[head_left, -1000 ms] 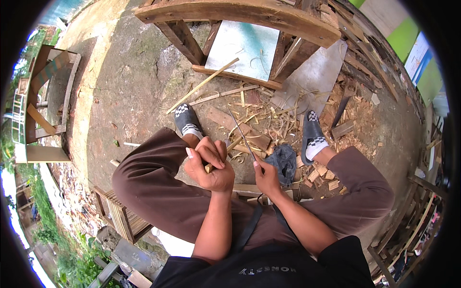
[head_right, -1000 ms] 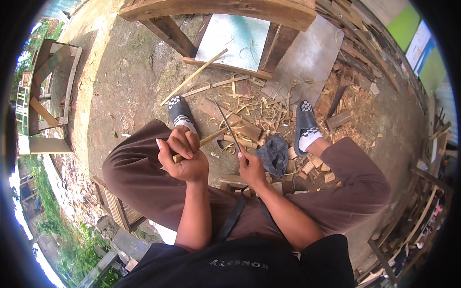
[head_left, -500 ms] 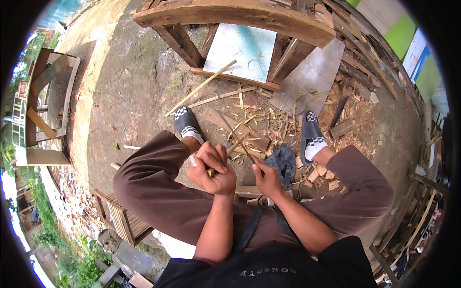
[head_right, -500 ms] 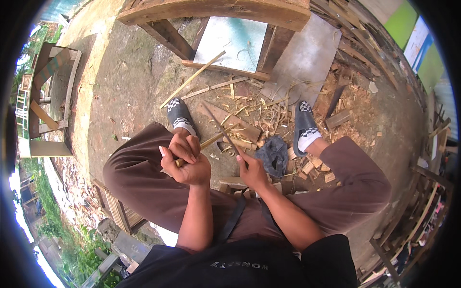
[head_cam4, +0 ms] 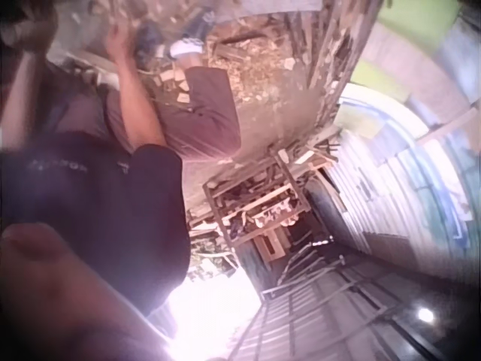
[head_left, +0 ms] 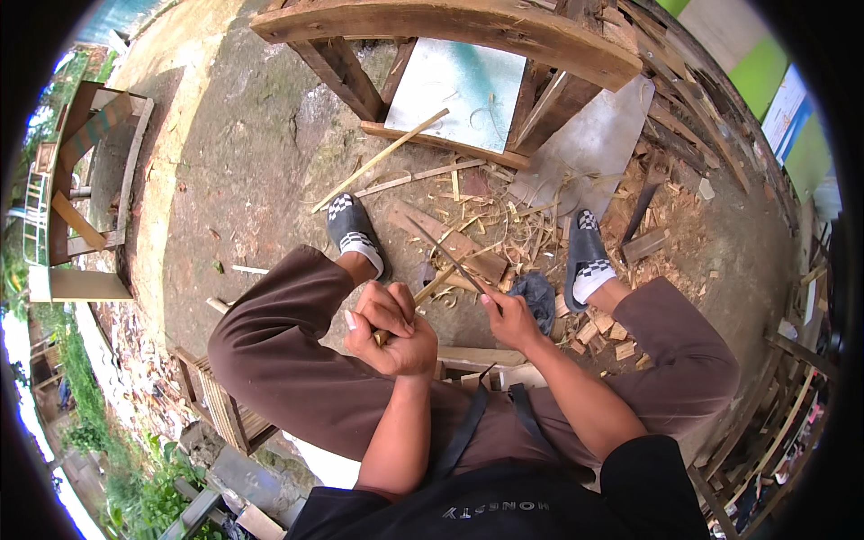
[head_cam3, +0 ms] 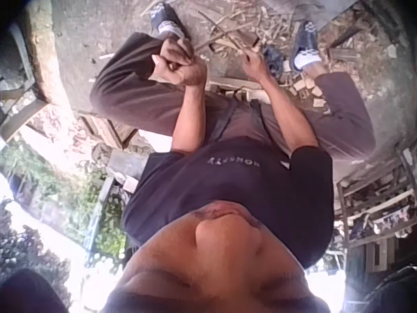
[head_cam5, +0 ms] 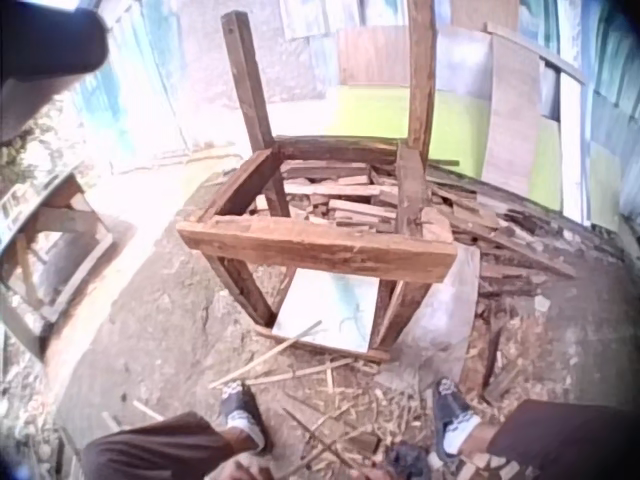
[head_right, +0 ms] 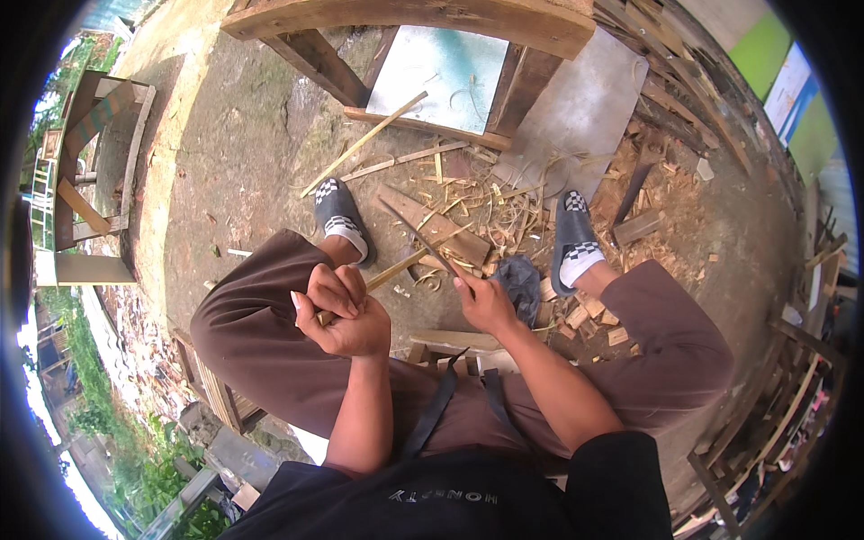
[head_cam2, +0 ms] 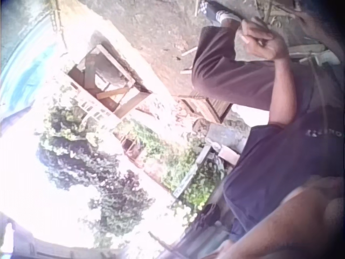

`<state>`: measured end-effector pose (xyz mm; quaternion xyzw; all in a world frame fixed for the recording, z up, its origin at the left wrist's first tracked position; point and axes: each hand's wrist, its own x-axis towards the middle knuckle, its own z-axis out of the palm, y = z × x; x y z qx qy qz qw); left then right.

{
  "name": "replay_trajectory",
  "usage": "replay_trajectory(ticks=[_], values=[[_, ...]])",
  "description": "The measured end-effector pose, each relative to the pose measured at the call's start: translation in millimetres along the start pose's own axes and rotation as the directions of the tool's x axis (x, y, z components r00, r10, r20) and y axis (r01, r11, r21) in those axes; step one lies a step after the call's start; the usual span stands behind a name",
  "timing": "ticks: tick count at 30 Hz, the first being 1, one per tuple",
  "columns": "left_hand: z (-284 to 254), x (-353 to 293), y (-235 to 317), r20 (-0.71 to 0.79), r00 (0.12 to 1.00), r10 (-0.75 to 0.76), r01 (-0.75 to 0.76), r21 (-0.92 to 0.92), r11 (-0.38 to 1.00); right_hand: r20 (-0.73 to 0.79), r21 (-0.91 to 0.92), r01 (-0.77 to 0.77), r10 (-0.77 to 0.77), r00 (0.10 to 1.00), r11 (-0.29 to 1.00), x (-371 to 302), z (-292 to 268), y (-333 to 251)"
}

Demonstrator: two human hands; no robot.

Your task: The person sits on the ground and uses a knife to shave thin strips from a small wooden stick, repeatedly turning the stick and removing shavings. The person occasionally inspects the stick and continues shaving along its length.

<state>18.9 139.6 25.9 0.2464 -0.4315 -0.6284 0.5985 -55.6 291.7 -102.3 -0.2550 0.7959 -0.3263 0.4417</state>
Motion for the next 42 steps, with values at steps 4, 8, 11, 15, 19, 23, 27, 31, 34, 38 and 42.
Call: replay_trajectory(ticks=[4, 8, 11, 15, 19, 23, 27, 31, 34, 38, 42], values=[[5, -3, 0, -0.03, 0.999, -0.027, 0.026, -0.019, 0.999, -0.122, 0.034, 0.406, -0.4, 0.909, 0.913, -3, -3, -2], [8, -9, 0, 0.045, 0.998, -0.038, 0.036, 0.032, 0.999, -0.118, -0.134, -0.102, 0.086, 0.989, 0.986, 1, 8, 103], [9, -7, -1, 0.054, 0.998, -0.041, 0.038, 0.052, 0.998, -0.057, -0.194, -0.18, 0.172, 0.983, 0.964, 6, 4, 90], [10, -13, 0, 0.071, 0.997, -0.027, 0.022, 0.065, 0.998, -0.053, -0.051, 0.067, -0.07, 0.996, 0.996, -6, -6, 48], [13, -15, 2, 0.066, 0.997, -0.038, 0.033, 0.072, 0.997, -0.011, 0.017, 0.197, -0.197, 0.98, 0.98, -19, -18, 26], [11, -13, -1, 0.081, 0.996, -0.031, 0.027, 0.052, 0.998, -0.058, -0.214, -0.115, 0.104, 0.993, 0.97, -19, -19, 122], [9, -15, -2, 0.067, 0.997, -0.037, 0.033, 0.063, 0.997, -0.008, -0.262, -0.193, 0.198, 0.98, 0.946, -15, -19, 114], [18, -17, -3, 0.025, 0.999, 0.042, -0.042, 0.009, 0.999, 0.005, -0.111, -0.089, 0.09, 0.996, 0.99, -21, -22, 73], [18, -11, -2, 0.039, 0.997, 0.073, -0.076, 0.073, 0.994, -0.018, -0.18, -0.274, 0.276, 0.961, 0.945, -7, -5, 117], [7, -5, 6, 0.061, 0.992, 0.108, -0.118, 0.195, 0.974, -0.001, -0.176, -0.3, 0.305, 0.952, 0.938, 4, -21, 119], [5, -4, 10, 0.074, 0.995, 0.071, -0.077, 0.092, 0.993, 0.123, 0.097, -0.368, 0.356, 0.926, 0.925, 7, -30, 78]])
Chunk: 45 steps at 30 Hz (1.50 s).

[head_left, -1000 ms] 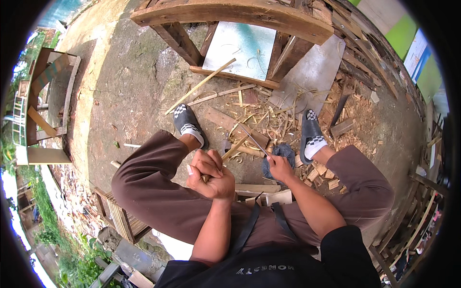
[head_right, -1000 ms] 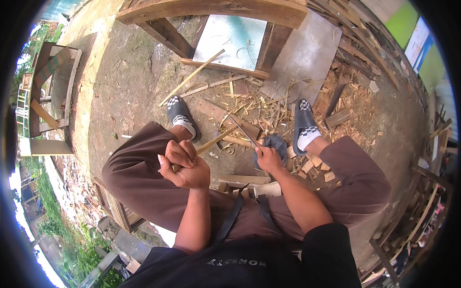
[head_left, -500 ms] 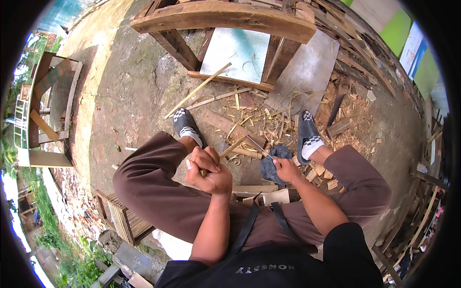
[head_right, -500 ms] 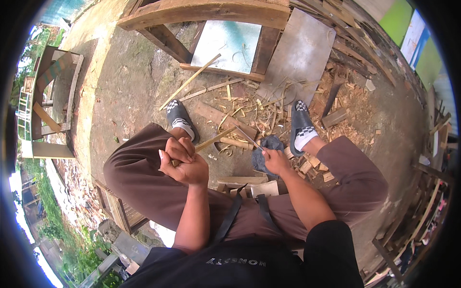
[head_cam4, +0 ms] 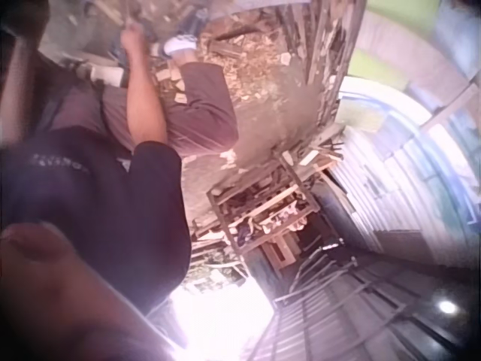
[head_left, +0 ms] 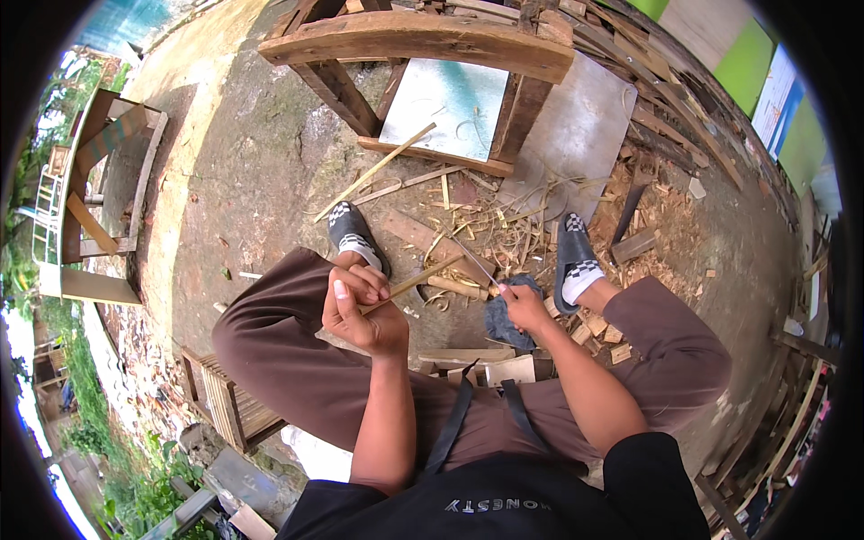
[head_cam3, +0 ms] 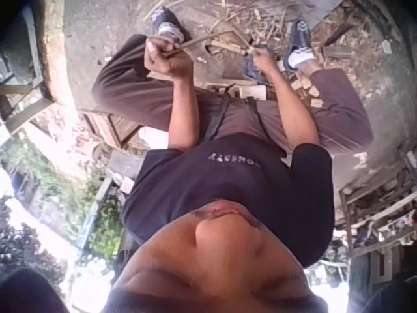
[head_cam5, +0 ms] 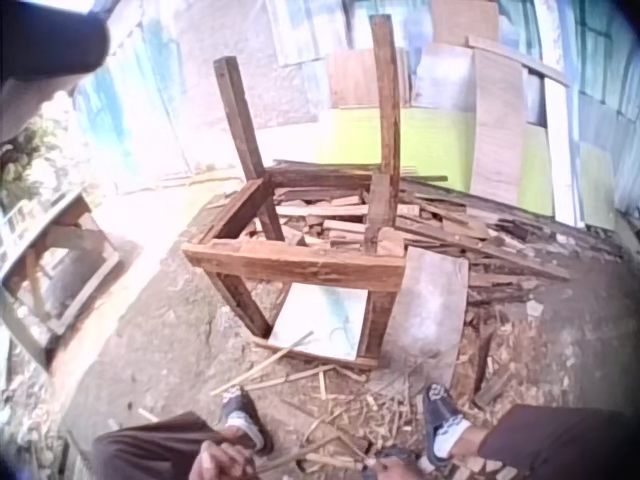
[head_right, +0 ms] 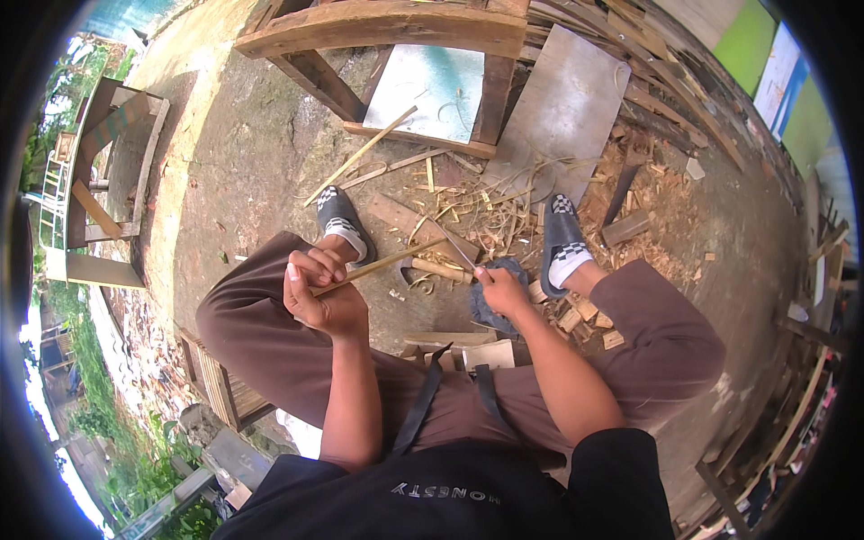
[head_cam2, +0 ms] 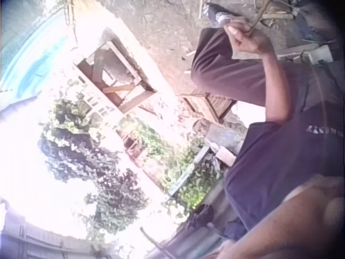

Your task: The person sits on the ground and uses a knife to shave thin strips from a small wooden stick, repeatedly turning the stick and removing shavings. The person occasionally inspects the stick and continues shaving along its length.

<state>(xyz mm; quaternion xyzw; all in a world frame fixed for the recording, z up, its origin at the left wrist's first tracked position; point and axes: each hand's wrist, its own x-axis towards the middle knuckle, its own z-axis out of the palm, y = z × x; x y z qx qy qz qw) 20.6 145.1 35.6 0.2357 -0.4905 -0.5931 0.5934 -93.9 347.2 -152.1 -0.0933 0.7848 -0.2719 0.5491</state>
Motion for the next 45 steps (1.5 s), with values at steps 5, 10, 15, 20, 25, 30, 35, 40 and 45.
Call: replay_trajectory(ticks=[5, 10, 15, 20, 25, 30, 35, 40, 45], values=[[-11, 2, -1, 0.116, 0.991, -0.063, 0.076, -0.115, 0.99, 0.023, 0.426, 0.123, -0.147, 0.989, 0.896, -47, 23, -63], [2, -1, -2, 0.085, 0.972, -0.217, 0.232, -0.263, 0.936, -0.078, 0.379, 0.373, -0.372, 0.925, 0.847, -108, 25, -78], [15, -1, 1, 0.09, 0.94, -0.328, 0.34, -0.299, 0.892, -0.087, 0.367, 0.468, -0.472, 0.877, 0.803, -97, 42, -74], [11, 3, -6, 0.112, 0.944, -0.309, 0.328, -0.282, 0.901, -0.062, 0.33, 0.46, -0.467, 0.882, 0.824, -94, 41, -96], [17, 0, -8, 0.191, 0.938, -0.288, 0.331, -0.26, 0.907, -0.136, 0.32, 0.625, -0.619, 0.774, 0.712, -103, 44, -104], [8, 5, -10, 0.18, 0.929, -0.322, 0.358, -0.233, 0.904, -0.187, 0.331, 0.666, -0.645, 0.741, 0.669, -93, 53, -95], [17, -2, -3, 0.204, 0.914, -0.351, 0.385, -0.161, 0.909, -0.192, 0.324, 0.606, -0.577, 0.794, 0.726, -109, 50, -99], [15, 0, -6, 0.203, 0.926, -0.318, 0.352, -0.162, 0.922, -0.136, 0.367, 0.506, -0.493, 0.859, 0.781, -105, 46, -96], [14, -1, -6, 0.249, 0.916, -0.313, 0.359, -0.167, 0.918, -0.026, 0.391, 0.337, -0.356, 0.934, 0.856, -108, 41, -100]])
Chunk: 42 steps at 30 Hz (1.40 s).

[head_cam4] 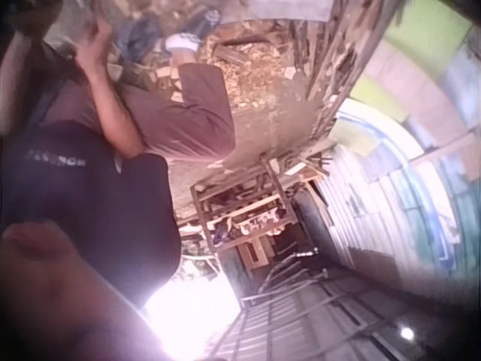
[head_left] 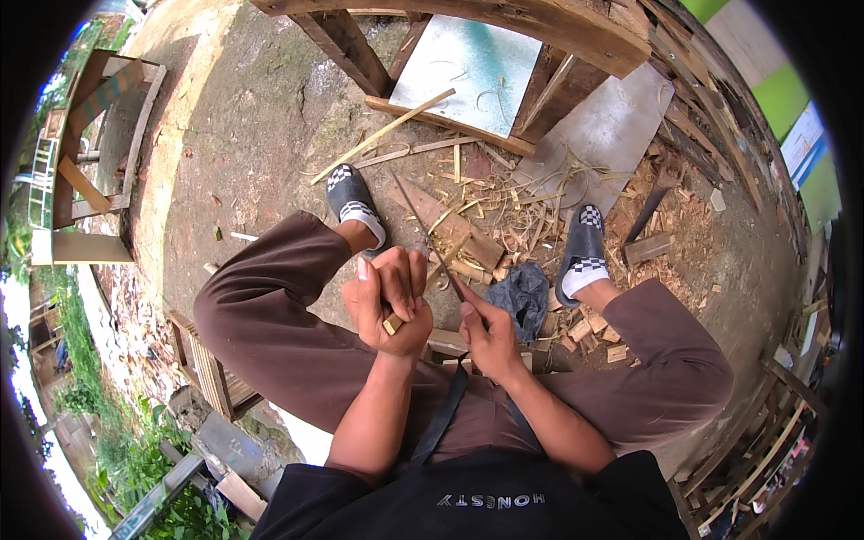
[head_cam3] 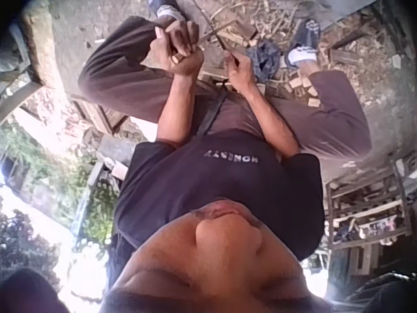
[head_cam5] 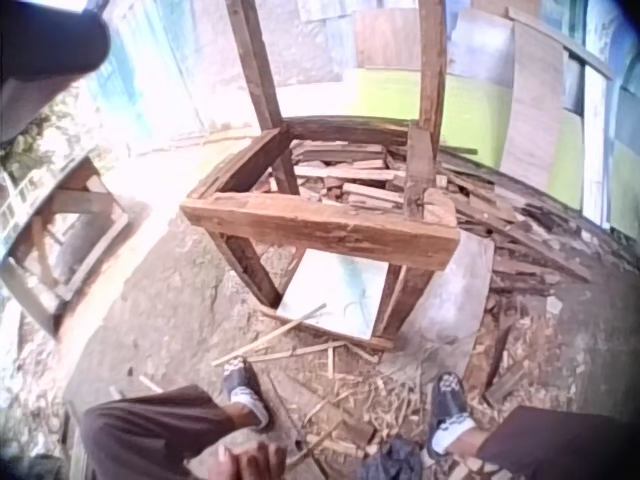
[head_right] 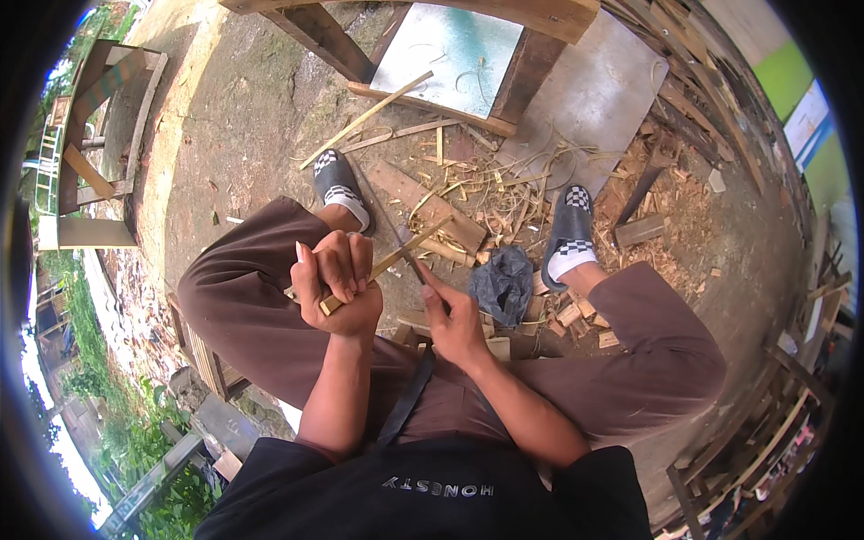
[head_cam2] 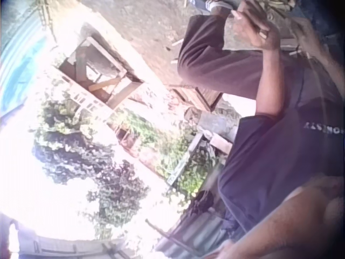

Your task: The person sits on the ground and uses a knife to shave thin strips from a small wooden stick, repeatedly turning the stick and removing shavings. The person occasionally inspects the stick and continues shaving along its length.

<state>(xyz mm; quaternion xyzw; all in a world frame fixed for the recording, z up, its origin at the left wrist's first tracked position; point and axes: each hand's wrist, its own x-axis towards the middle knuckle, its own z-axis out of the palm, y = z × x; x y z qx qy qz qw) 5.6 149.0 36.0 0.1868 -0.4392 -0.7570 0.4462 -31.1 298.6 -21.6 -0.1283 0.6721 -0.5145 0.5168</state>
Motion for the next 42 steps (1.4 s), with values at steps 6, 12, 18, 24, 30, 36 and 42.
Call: replay_trajectory(ticks=[6, 12, 18, 24, 30, 36, 42], values=[[0, 5, -1, -0.025, 1.0, 0.011, -0.012, -0.039, 0.999, -0.064, -0.055, 0.285, -0.288, 0.955, 0.957, 1, 9, 7], [-3, 4, 3, -0.033, 0.999, -0.009, 0.009, -0.005, 1.0, -0.051, -0.075, 0.223, -0.227, 0.973, 0.972, 5, 6, 6], [-2, 4, 1, -0.014, 1.0, -0.023, 0.023, -0.007, 1.0, -0.052, -0.027, 0.14, -0.142, 0.989, 0.99, 14, -1, 21], [-4, 9, -3, -0.027, 1.0, 0.0, 0.0, -0.009, 1.0, -0.091, -0.054, 0.263, -0.267, 0.959, 0.963, 4, 11, 17], [-10, 12, 3, -0.082, 0.997, -0.005, 0.001, -0.046, 0.999, -0.075, -0.084, 0.136, -0.142, 0.987, 0.987, 10, 7, 7], [-7, 9, 1, -0.047, 0.999, -0.007, 0.004, -0.055, 0.998, -0.14, -0.108, 0.071, -0.086, 0.986, 0.992, 16, 4, 31], [-3, 6, -3, -0.035, 0.999, -0.006, 0.006, -0.019, 1.0, -0.082, -0.119, 0.334, -0.345, 0.935, 0.935, 5, 6, 8]])
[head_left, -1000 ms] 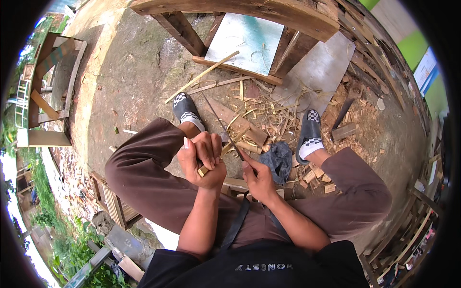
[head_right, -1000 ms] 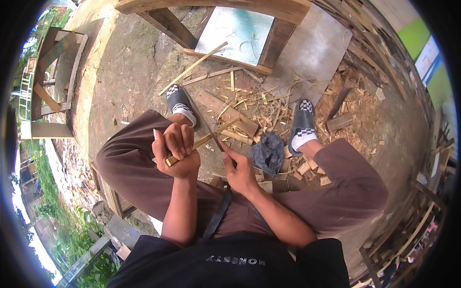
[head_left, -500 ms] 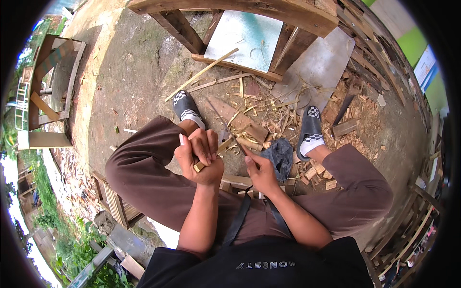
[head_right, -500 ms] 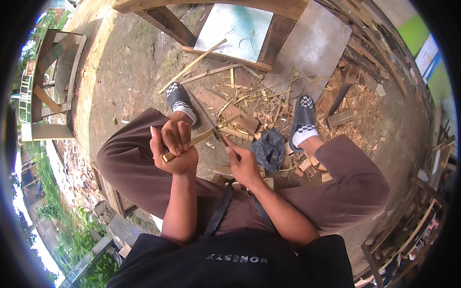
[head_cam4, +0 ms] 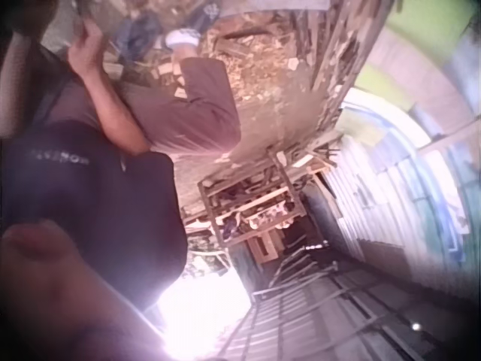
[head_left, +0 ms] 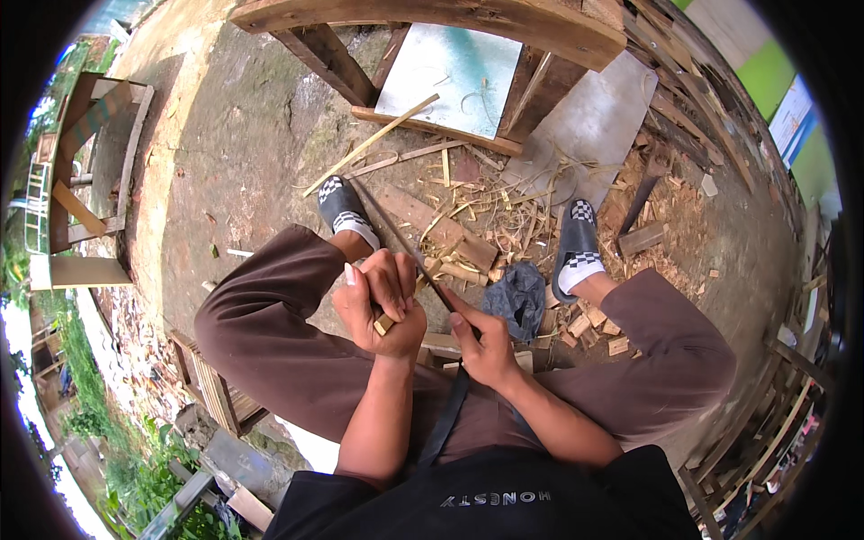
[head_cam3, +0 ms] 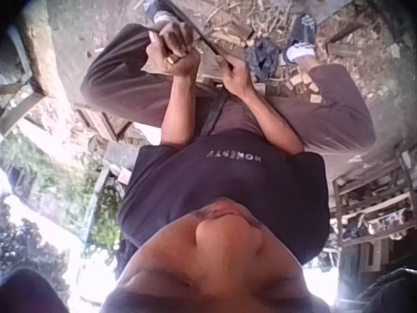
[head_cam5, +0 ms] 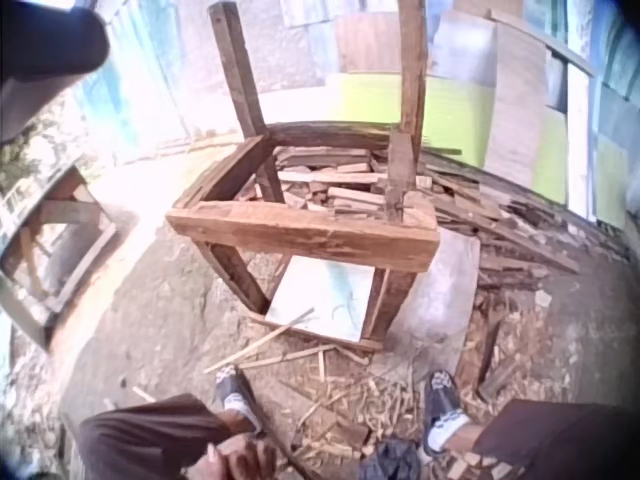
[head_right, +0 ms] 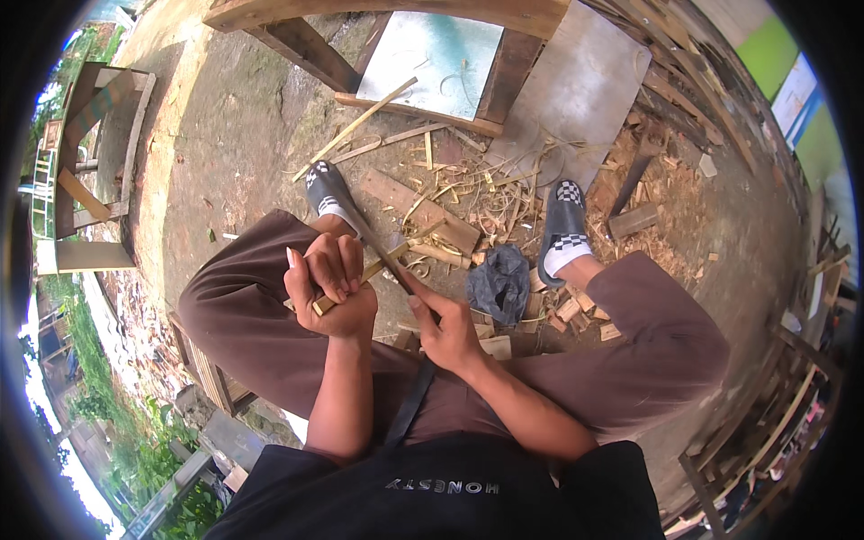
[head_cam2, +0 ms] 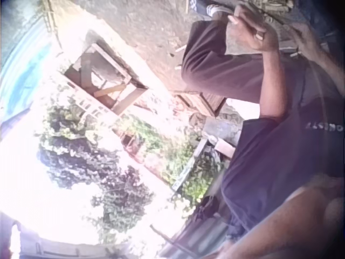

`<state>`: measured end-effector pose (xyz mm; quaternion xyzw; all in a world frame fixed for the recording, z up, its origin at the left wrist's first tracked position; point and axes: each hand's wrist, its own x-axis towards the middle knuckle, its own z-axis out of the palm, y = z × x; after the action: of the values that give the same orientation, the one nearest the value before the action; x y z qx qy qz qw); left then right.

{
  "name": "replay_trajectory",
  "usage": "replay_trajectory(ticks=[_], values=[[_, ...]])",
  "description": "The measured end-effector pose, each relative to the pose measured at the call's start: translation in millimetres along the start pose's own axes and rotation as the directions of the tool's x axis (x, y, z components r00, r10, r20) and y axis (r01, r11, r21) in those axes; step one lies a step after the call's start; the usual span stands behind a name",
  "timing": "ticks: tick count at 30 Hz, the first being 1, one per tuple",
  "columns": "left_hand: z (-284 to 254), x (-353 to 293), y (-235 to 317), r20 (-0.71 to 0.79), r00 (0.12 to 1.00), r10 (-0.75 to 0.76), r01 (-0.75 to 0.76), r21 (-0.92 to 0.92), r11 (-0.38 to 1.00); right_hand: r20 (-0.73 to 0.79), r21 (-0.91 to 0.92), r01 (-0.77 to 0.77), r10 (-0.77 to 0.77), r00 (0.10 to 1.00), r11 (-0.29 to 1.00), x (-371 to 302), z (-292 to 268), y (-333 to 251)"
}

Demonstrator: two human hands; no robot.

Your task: The person sits on the ground and uses a knife to shave thin strips from a small wooden stick, repeatedly turning the stick and removing shavings. The person occasionally inspects the stick and continues shaving along its length.

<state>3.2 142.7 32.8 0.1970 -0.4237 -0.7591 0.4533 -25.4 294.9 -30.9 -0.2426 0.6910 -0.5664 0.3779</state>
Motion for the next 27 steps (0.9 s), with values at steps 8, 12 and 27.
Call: replay_trajectory(ticks=[8, 12, 27], values=[[-5, 9, -2, -0.071, 0.993, 0.099, -0.106, -0.109, 0.988, -0.013, -0.186, -0.275, 0.277, 0.961, 0.943, 15, -5, 7], [1, -2, 1, -0.008, 0.999, 0.038, -0.038, 0.024, 0.999, 0.011, -0.034, 0.016, -0.016, 1.0, 0.999, 3, -1, -27], [-5, -1, 0, -0.009, 1.0, 0.024, -0.024, 0.002, 1.0, 0.047, 0.016, 0.081, -0.082, 0.996, 0.997, 11, 0, -23]])
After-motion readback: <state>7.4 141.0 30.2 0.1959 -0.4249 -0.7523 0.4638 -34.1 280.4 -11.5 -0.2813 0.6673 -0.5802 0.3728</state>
